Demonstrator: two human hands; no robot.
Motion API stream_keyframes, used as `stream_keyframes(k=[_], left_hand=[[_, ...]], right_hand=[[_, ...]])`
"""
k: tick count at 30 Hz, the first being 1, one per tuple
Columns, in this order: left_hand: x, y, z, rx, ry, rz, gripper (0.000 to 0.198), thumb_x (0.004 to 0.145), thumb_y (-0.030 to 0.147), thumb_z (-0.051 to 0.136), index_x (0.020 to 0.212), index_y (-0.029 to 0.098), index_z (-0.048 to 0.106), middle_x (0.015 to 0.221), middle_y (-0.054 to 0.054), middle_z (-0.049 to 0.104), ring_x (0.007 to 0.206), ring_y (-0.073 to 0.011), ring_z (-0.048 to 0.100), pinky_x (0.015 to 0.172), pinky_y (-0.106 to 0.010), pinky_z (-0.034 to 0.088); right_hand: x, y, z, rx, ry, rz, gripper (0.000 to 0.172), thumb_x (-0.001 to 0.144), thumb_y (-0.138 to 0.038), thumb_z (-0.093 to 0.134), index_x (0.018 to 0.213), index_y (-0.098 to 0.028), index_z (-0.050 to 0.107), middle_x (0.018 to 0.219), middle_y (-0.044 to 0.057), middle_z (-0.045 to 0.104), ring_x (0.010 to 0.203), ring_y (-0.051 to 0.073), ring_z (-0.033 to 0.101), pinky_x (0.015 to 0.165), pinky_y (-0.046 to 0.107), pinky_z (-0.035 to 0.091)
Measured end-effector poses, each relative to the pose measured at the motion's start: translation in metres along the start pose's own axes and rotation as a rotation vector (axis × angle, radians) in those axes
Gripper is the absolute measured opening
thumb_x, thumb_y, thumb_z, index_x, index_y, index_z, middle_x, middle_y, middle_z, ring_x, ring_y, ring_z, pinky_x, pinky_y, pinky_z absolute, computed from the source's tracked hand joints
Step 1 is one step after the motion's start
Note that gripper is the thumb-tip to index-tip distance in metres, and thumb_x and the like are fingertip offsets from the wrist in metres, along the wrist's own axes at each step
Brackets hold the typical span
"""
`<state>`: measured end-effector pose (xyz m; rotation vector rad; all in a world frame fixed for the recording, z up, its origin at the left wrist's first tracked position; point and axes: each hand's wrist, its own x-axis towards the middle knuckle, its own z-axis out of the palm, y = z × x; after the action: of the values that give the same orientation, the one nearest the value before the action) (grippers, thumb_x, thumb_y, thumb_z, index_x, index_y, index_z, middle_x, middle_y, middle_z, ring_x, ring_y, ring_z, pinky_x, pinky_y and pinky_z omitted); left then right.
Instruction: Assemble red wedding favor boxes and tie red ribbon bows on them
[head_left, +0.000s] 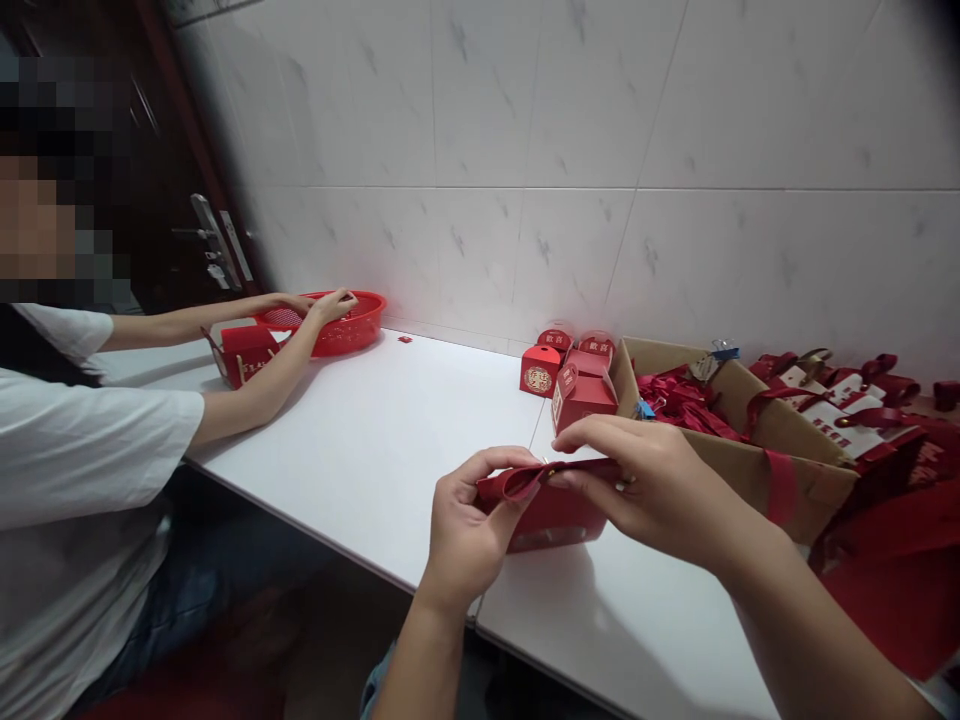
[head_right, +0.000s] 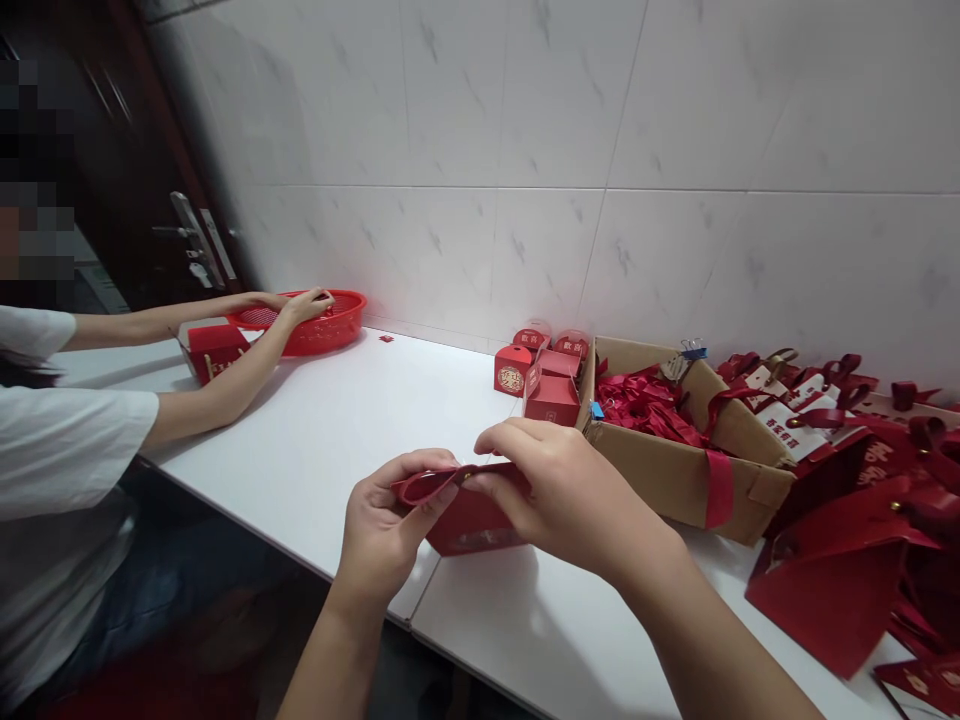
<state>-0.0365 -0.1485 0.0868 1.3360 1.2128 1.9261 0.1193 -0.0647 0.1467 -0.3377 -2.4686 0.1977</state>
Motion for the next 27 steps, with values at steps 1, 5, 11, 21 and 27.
stream_keyframes(k=[1,5,11,21,27], left_hand=[[0.0,-0.002,0.0,0.004,0.029,0.033,0.008,0.076,0.022,0.068,0.083,0.019,0.07,0.089,-0.005,0.069,0.085,-0.0172,0.064,0.076,-0.027,0.052],[0.0,-0.006,0.0,0.08,0.063,0.187,0.007,0.077,0.017,0.065,0.081,0.021,0.069,0.085,-0.005,0.07,0.085,-0.0192,0.063,0.081,-0.033,0.049],[0.001,-0.008,-0.005,0.166,0.043,0.341,0.023,0.077,0.005,0.059,0.087,0.023,0.069,0.087,-0.005,0.07,0.086,-0.0196,0.062,0.086,-0.038,0.046],[0.004,-0.008,-0.009,0.059,-0.01,0.322,0.018,0.079,0.008,0.058,0.089,0.02,0.066,0.106,-0.009,0.067,0.116,-0.0253,0.055,0.097,-0.042,0.046],[0.003,-0.007,-0.008,0.045,-0.019,0.272,0.013,0.081,0.011,0.057,0.088,0.018,0.064,0.095,-0.008,0.065,0.095,-0.0186,0.062,0.085,-0.031,0.052]], right_hand=[[0.0,0.0,0.001,0.016,0.004,-0.011,0.011,0.083,-0.014,0.055,0.093,-0.018,0.058,0.084,0.004,0.065,0.071,0.013,0.059,0.06,0.023,0.045],[0.002,-0.001,0.004,0.08,0.046,-0.081,0.013,0.084,-0.012,0.053,0.094,-0.019,0.058,0.085,0.003,0.065,0.074,0.013,0.06,0.062,0.022,0.046],[0.004,-0.002,0.013,0.146,0.044,-0.106,0.013,0.086,-0.01,0.051,0.094,-0.018,0.056,0.084,0.005,0.062,0.074,0.014,0.057,0.064,0.024,0.047],[0.008,0.005,0.027,0.131,0.066,-0.138,0.02,0.083,-0.004,0.045,0.092,-0.019,0.056,0.088,0.006,0.058,0.076,0.014,0.054,0.064,0.025,0.045],[0.008,0.004,0.029,0.142,0.054,-0.124,0.018,0.085,-0.009,0.044,0.093,-0.018,0.057,0.087,0.007,0.058,0.073,0.014,0.054,0.062,0.024,0.046]])
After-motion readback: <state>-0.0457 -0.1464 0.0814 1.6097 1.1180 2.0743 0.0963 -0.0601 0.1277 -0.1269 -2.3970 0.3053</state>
